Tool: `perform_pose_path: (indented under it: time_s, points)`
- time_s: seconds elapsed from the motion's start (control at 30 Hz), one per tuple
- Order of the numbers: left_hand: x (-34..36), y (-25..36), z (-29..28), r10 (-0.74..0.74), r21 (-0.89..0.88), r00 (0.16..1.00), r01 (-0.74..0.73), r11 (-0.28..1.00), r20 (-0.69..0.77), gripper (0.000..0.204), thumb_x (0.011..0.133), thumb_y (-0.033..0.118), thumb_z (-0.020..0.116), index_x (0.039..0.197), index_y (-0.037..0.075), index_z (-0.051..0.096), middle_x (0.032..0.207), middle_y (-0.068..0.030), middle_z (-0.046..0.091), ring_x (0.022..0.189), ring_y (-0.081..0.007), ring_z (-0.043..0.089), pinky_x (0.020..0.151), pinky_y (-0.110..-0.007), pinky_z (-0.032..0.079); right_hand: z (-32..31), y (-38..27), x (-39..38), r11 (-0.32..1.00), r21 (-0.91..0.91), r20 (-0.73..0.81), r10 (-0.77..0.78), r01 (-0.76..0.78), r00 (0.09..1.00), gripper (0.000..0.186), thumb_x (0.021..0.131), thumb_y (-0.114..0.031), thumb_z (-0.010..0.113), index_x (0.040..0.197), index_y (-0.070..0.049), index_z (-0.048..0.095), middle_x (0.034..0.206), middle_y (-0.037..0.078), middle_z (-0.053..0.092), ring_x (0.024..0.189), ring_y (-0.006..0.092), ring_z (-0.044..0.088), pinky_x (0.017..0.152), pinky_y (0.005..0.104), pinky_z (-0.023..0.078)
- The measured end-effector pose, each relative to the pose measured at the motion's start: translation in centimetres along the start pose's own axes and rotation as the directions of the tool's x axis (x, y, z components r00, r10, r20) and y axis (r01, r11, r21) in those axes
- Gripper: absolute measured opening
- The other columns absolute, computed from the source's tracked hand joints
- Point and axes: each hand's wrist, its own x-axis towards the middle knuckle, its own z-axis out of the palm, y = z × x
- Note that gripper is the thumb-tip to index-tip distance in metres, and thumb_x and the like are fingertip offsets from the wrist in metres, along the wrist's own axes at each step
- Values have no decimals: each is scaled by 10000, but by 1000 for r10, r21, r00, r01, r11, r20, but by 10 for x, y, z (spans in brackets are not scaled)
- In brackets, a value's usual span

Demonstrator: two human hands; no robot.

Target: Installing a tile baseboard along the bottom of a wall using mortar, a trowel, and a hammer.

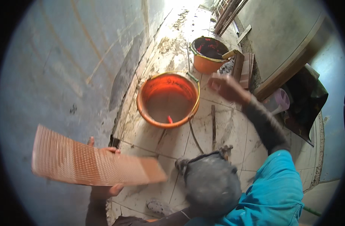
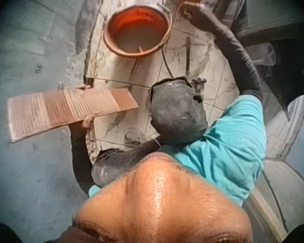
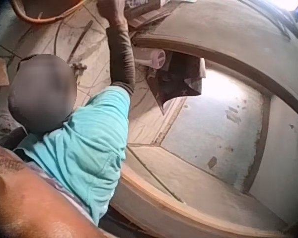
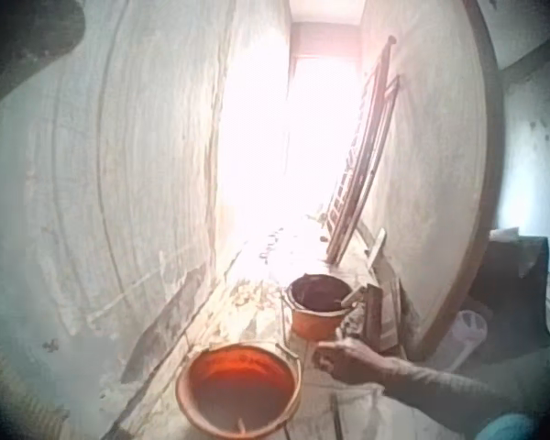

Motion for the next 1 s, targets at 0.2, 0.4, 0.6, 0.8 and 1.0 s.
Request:
perform_pose_path:
  time_s: [0.2,0.4,0.6,0.8,1.0]
  points:
    - [69,32,-14,-374,-418,885,461,783,277,848,648,292,737,1302,-57,324,1168,-213,493,1069,-307,547,901,-433,474,-15,229,103,663,-680,142,538,-314,831,225,809,-132,619,1028,-96,655,1030,113,663,1024,314,621,815,437,517]
    - [79,-19,42,-439,-825,772,554,107,461,906,725,450,648,1324,-134,298,1188,-384,453,1047,-481,564,963,-666,361,31,326,127,555,-829,457,743,-69,489,391,728,-276,713,1086,-121,689,1131,90,661,1056,259,630,860,348,507]
    - [80,-64,67,-332,-814,766,404,-417,551,887,899,566,430,1417,-89,130,1253,-477,295,1124,-560,470,967,-751,238,-11,292,154,569,-818,539,711,80,451,322,714,-255,678,1002,-113,705,1037,81,687,998,208,649,787,350,531]
    - [90,-47,58,-373,-917,841,330,-223,393,900,888,615,407,1434,-48,141,1277,-449,293,1131,-550,456,906,-759,305,-74,325,60,740,14,205,656,-672,727,311,747,-216,720,992,-59,610,785,35,601,642,162,585,554,303,503]
    - [140,-17,52,-389,-940,856,313,-134,340,913,885,635,409,1411,-70,163,1318,-356,312,1090,-503,470,873,-747,364,48,318,0,-66,823,321,873,-565,366,163,827,-191,675,917,-85,589,830,34,592,604,143,563,519,320,519]
